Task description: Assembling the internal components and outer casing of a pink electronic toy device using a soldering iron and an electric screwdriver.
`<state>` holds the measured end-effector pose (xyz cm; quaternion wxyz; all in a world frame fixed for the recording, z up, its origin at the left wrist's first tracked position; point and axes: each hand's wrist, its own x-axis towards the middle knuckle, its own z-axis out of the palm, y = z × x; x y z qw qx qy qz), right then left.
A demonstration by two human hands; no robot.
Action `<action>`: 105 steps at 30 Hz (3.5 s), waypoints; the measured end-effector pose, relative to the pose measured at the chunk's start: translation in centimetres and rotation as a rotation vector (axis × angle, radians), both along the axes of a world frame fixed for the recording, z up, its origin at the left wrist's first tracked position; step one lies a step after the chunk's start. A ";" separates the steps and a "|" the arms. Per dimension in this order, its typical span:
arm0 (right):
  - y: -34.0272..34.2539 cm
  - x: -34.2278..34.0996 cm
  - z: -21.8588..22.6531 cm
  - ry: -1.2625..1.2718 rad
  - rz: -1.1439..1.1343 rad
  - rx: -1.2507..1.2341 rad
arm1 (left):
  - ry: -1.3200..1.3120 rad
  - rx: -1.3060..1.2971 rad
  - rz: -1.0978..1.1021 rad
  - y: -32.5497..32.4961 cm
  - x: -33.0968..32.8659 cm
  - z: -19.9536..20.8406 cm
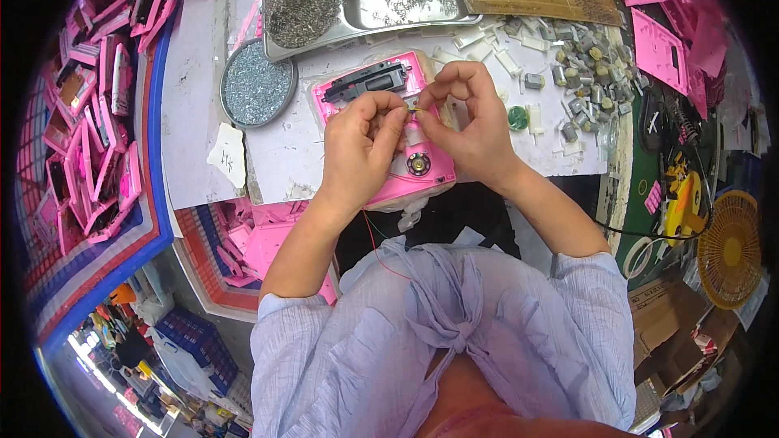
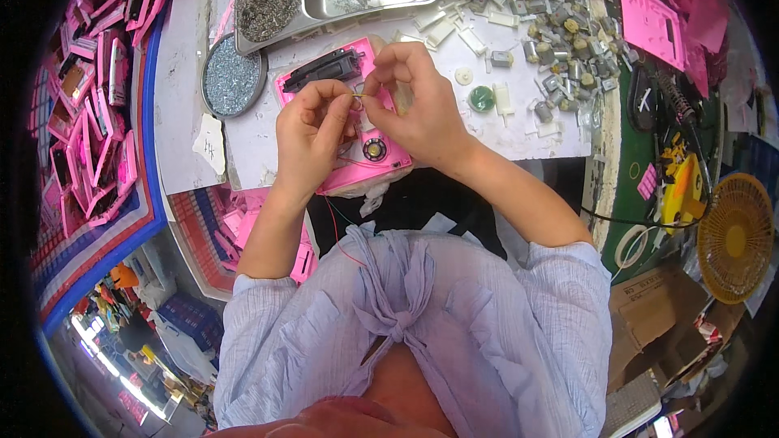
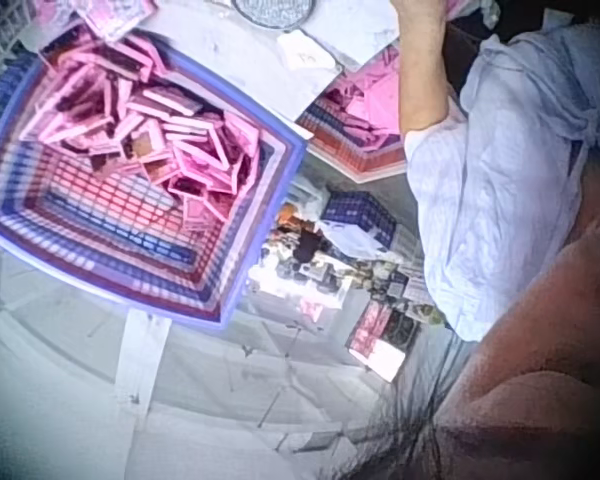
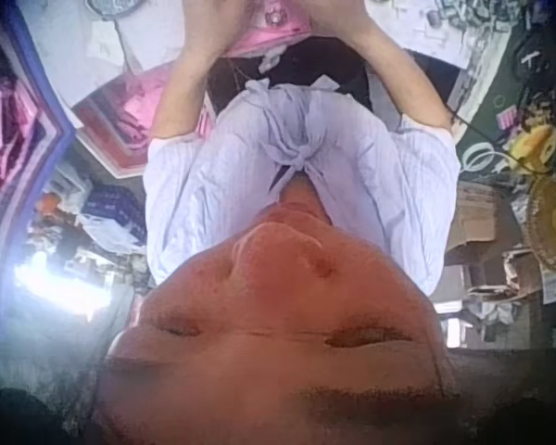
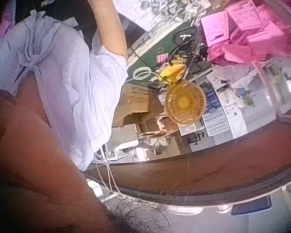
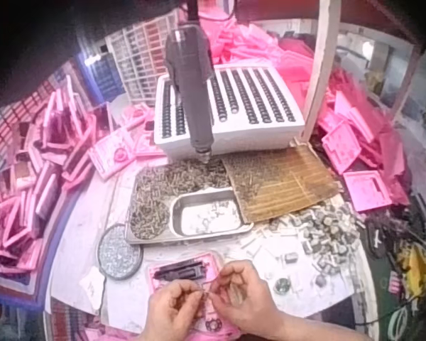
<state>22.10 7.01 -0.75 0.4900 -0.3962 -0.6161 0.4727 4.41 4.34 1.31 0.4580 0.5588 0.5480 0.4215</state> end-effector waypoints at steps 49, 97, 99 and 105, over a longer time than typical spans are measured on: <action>-9.1 14.4 3.0 0.046 -0.480 -0.143 | 0.704 0.609 -0.107 2.0 0.2 -0.8; -3.4 8.1 0.7 -0.168 0.033 0.348 | 0.777 0.619 -0.058 1.8 0.5 -0.8; -3.3 8.2 0.8 -0.165 0.028 0.349 | 0.777 0.618 -0.058 1.8 0.5 -0.8; -2.9 8.3 1.0 -0.162 0.025 0.365 | 0.784 0.594 -0.064 1.7 0.5 -0.5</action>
